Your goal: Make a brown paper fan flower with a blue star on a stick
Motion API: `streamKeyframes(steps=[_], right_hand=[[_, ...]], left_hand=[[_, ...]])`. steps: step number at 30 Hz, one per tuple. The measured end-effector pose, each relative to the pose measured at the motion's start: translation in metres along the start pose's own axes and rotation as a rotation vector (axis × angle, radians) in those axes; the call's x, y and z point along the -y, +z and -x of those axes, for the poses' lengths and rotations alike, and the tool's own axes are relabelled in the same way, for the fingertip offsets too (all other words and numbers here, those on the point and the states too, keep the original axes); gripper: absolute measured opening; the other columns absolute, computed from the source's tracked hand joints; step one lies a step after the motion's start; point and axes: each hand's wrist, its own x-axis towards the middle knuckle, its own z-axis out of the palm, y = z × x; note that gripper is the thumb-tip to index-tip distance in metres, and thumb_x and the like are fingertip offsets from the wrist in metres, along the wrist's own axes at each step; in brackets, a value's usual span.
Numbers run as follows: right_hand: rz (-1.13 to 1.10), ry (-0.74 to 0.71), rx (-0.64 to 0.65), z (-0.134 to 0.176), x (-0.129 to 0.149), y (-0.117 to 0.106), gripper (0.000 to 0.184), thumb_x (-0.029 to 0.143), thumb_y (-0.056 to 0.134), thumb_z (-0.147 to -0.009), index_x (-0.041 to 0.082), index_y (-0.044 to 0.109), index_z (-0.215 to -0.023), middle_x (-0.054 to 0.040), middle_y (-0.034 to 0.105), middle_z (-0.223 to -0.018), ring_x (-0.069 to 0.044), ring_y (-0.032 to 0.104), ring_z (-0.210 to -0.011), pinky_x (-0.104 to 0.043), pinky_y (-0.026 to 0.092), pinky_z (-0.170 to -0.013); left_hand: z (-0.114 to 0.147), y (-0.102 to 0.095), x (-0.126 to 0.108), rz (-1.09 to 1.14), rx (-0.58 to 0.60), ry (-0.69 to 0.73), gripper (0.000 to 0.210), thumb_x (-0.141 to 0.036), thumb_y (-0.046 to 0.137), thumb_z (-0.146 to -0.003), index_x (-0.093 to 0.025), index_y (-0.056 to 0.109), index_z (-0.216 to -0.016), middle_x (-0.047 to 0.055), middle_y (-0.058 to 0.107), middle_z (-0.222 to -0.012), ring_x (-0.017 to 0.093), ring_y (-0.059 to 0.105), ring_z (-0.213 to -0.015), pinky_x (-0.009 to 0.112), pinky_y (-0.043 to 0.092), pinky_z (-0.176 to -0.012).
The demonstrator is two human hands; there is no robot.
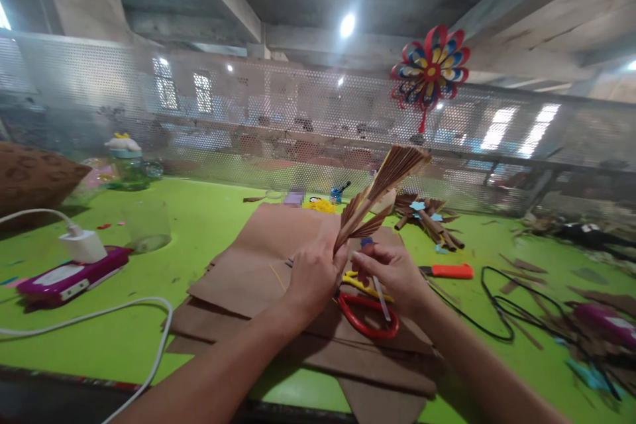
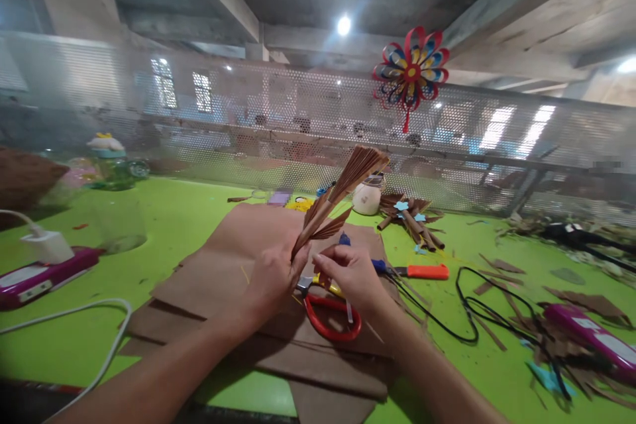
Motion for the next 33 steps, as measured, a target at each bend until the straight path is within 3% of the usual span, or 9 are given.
streamKeyframes(steps=[6, 11, 17, 29, 33], right_hand=[[-0.195, -0.070, -0.196, -0.001, 0.002, -0.004, 0.020, 0.033, 0.066, -0.070, 0.016, 0.065, -0.080, -0.0016, 0.062, -0.065, -0.011, 0.054, -0.054, -0.025, 0.045, -0.052], [-0.381, -0.116, -0.220, -0.002, 0.011, -0.007, 0.019, 0.030, 0.064, -0.073, 0.017, 0.063, -0.087, -0.0019, 0.062, -0.073, -0.011, 0.054, -0.058, -0.024, 0.044, -0.052], [-0.349, -0.132, -0.285, -0.003, 0.009, -0.010, 0.015, 0.030, 0.067, -0.070, 0.016, 0.063, -0.075, -0.0006, 0.060, -0.064, -0.010, 0.053, -0.053, -0.024, 0.044, -0.049], [-0.262, -0.168, -0.249, -0.003, 0.007, -0.010, 0.015, 0.029, 0.065, -0.073, 0.017, 0.064, -0.082, -0.0008, 0.062, -0.064, -0.011, 0.056, -0.054, -0.025, 0.047, -0.053], [-0.221, -0.196, -0.250, -0.003, 0.004, -0.012, 0.014, 0.027, 0.063, -0.075, 0.016, 0.065, -0.084, -0.0027, 0.063, -0.073, -0.010, 0.056, -0.055, -0.025, 0.047, -0.054]], left_hand=[[0.001, 0.001, -0.001, -0.047, 0.010, -0.028, 0.038, -0.040, 0.024, -0.089, -0.017, 0.050, -0.102, 0.006, 0.063, -0.072, 0.018, 0.060, -0.067, 0.025, 0.036, -0.056], [0.001, 0.004, -0.002, -0.011, 0.025, -0.005, 0.038, -0.040, 0.025, -0.089, -0.018, 0.049, -0.108, 0.006, 0.064, -0.078, 0.017, 0.061, -0.073, 0.025, 0.040, -0.063], [0.002, 0.007, -0.003, -0.003, 0.044, -0.007, 0.040, -0.041, 0.026, -0.089, -0.017, 0.048, -0.111, 0.008, 0.065, -0.080, 0.019, 0.061, -0.077, 0.027, 0.041, -0.066], [0.002, 0.005, -0.004, -0.037, 0.037, -0.001, 0.032, -0.036, 0.031, -0.087, -0.019, 0.053, -0.102, 0.006, 0.065, -0.077, 0.017, 0.060, -0.070, 0.026, 0.038, -0.061], [0.002, 0.006, -0.004, -0.024, 0.044, 0.004, 0.031, -0.036, 0.031, -0.087, -0.020, 0.054, -0.101, 0.005, 0.065, -0.078, 0.017, 0.060, -0.071, 0.025, 0.038, -0.062]])
